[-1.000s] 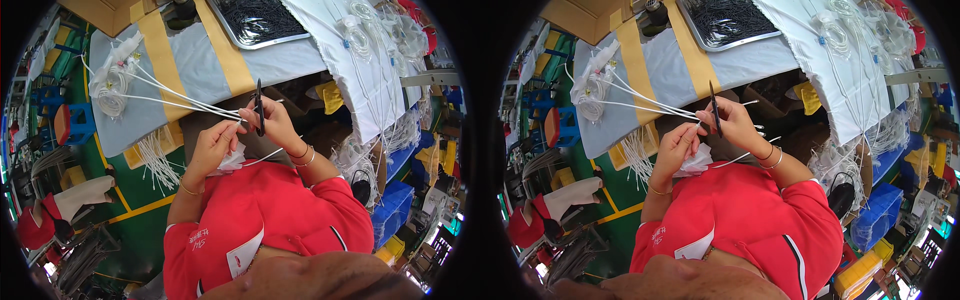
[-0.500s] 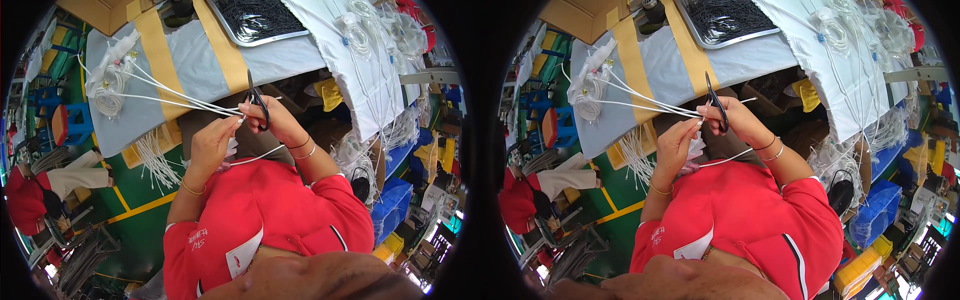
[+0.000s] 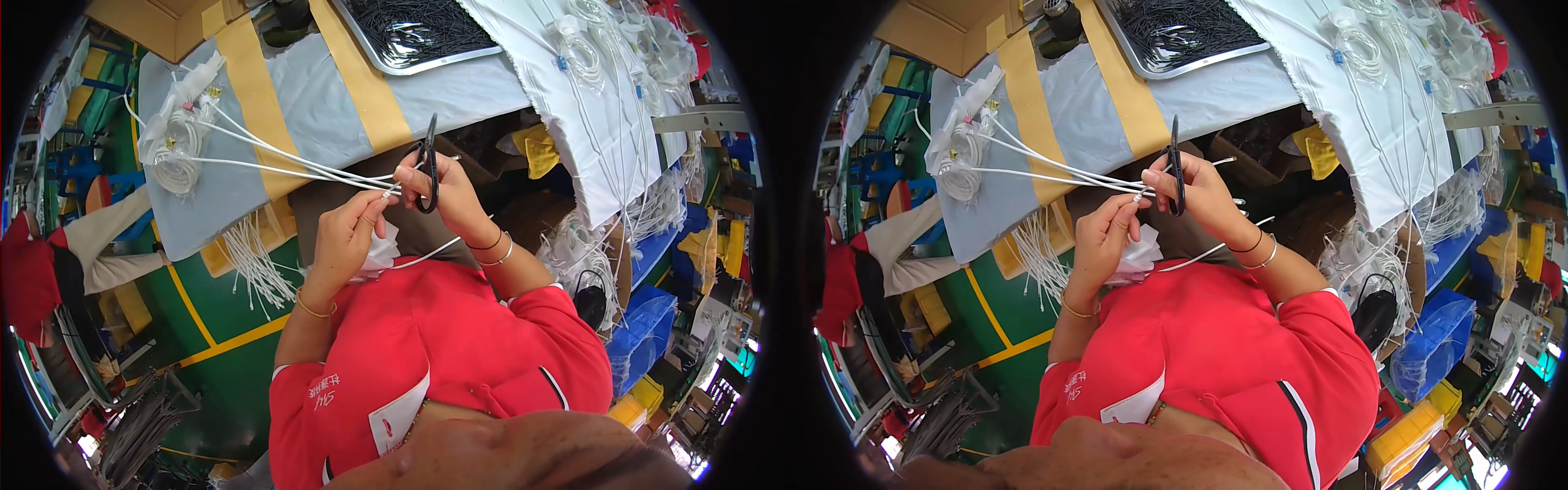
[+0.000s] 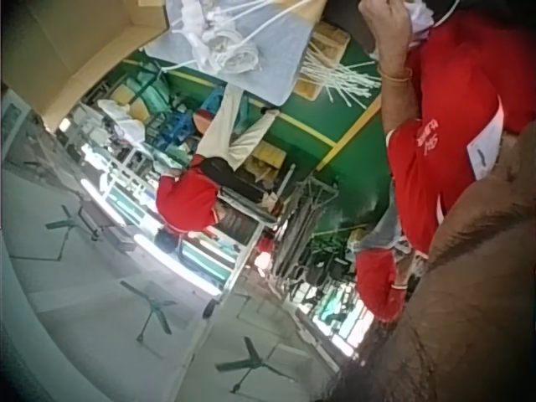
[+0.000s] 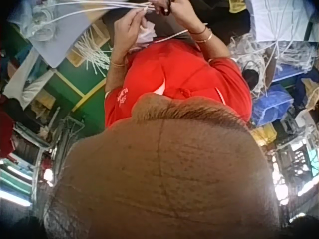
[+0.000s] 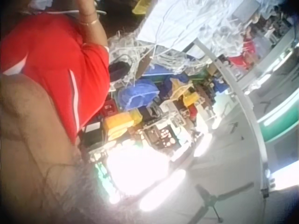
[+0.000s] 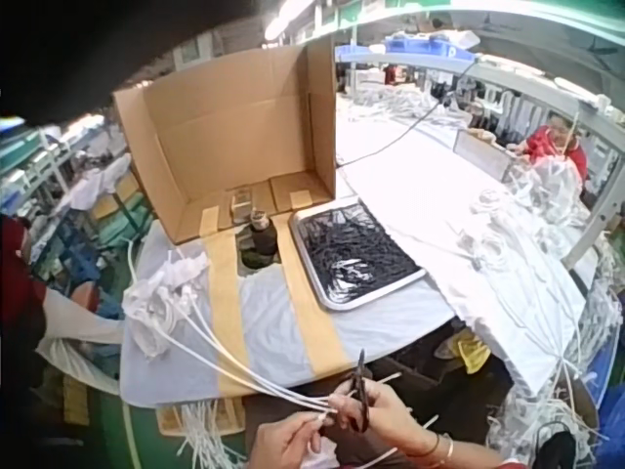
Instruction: Assembling and trimming electronic cable harnesses at a production workstation.
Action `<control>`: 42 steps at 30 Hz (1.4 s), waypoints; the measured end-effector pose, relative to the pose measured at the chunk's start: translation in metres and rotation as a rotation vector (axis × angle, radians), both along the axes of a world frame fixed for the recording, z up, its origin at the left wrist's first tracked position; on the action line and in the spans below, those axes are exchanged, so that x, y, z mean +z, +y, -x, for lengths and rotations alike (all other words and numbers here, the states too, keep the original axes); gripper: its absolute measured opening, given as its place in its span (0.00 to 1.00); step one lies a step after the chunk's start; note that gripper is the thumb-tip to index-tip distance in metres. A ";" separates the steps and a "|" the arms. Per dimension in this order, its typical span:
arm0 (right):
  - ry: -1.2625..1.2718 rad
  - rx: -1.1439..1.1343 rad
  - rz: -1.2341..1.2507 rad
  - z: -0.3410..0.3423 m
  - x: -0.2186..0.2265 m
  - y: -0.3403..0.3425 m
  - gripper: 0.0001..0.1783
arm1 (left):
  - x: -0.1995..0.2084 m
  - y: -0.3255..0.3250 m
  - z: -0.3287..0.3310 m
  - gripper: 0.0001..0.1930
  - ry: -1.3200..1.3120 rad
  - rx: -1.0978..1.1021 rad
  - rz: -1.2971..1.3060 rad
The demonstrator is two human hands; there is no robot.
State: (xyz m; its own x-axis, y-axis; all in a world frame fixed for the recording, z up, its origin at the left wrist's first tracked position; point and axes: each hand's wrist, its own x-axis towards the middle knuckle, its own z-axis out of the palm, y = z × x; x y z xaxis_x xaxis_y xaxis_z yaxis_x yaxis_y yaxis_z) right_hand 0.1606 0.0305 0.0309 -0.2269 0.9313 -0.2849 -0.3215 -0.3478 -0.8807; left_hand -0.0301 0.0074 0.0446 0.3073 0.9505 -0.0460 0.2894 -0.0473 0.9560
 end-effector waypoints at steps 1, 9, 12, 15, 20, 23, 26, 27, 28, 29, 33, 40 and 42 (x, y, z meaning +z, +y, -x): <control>-0.005 -0.028 -0.026 -0.002 -0.003 0.000 0.12 | -0.001 0.001 0.003 0.11 -0.037 -0.026 0.068; -0.093 -0.072 -0.241 -0.002 0.002 0.002 0.09 | 0.003 0.006 0.007 0.13 -0.114 -0.134 0.299; -0.110 -0.059 -0.240 0.000 0.008 0.006 0.09 | 0.004 0.005 0.004 0.13 -0.067 -0.141 0.235; -0.143 0.055 -0.127 -0.004 0.007 0.015 0.10 | 0.002 0.004 0.002 0.13 -0.018 -0.137 0.127; -0.146 0.038 -0.097 -0.003 -0.004 0.011 0.15 | -0.003 0.006 0.008 0.12 -0.153 -0.109 0.267; -0.311 0.125 -0.263 -0.009 -0.008 0.000 0.22 | -0.005 0.006 0.010 0.12 -0.239 -0.035 0.327; -0.498 0.232 -0.404 -0.015 -0.007 -0.007 0.22 | -0.006 0.006 0.010 0.11 -0.262 0.009 0.310; -0.558 0.331 -0.399 -0.018 -0.006 -0.010 0.23 | -0.006 0.006 0.010 0.11 -0.263 0.007 0.312; -0.616 0.431 -0.394 -0.019 -0.006 -0.012 0.24 | -0.005 0.006 0.010 0.11 -0.250 -0.002 0.306; -0.629 0.449 -0.434 -0.019 -0.009 -0.015 0.28 | -0.004 0.006 0.009 0.10 -0.237 -0.012 0.299; -0.400 0.582 -0.165 -0.022 -0.006 -0.014 0.30 | -0.003 0.006 0.008 0.09 -0.213 -0.021 0.273; -0.442 0.685 -0.133 -0.024 0.006 -0.007 0.32 | 0.000 0.003 0.007 0.08 -0.162 0.003 0.237; -0.474 0.685 -0.133 -0.025 0.008 -0.007 0.32 | 0.001 0.004 0.005 0.08 -0.127 0.006 0.209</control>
